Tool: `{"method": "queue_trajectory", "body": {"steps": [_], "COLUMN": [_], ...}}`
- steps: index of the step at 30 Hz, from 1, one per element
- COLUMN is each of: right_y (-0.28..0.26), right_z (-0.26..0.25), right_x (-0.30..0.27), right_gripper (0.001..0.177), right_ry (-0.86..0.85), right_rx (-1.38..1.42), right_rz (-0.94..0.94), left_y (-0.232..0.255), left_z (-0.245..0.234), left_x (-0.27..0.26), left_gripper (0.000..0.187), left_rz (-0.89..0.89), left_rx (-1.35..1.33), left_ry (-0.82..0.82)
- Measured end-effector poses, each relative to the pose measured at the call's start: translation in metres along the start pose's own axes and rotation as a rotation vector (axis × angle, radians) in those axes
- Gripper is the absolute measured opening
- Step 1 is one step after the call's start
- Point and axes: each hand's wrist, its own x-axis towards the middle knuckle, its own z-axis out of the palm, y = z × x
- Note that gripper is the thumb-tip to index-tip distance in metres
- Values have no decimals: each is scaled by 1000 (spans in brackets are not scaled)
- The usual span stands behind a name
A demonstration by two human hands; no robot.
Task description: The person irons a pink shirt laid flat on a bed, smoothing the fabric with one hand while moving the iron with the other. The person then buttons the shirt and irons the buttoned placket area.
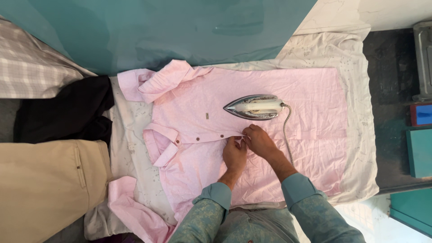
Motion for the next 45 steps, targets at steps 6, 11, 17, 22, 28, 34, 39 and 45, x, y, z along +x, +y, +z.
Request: {"method": "queue_trajectory", "body": {"steps": [6, 11, 17, 22, 28, 34, 39, 45], "right_y": [9, 9, 2, -3, -3, -3, -5, -8], "right_z": [-16, -22, -20, -22, -22, -22, -24, -25], "right_x": [5, 8, 5, 0, 1, -3, -3, -2], "right_gripper": [10, 14, 11, 10, 10, 11, 13, 12], "right_ry": [-49, -117, -41, -39, 5, 13, -37, -57], "right_rx": [51, 108, 16, 0, -15, -4, 25, 42], "right_rz": [42, 74, -9, 13, 4, 1, 34, 19], "left_y": [-3, 7, 15, 11, 10, 8, 2, 1], "left_z": [-1, -4, 0, 7, 11, 14, 16, 19], "left_x": [-2, -2, -3, -4, 0, 1, -4, 2], "left_gripper": [13, 16, 15, 12, 12, 11, 9, 11], "left_rz": [2, 46, -8, 53, 44, 30, 14, -99], "left_rx": [-81, -49, 104, 121, 121, -8, -106, -143], "left_ry": [-3, 13, -18, 7, -2, 7, 53, 5]}}
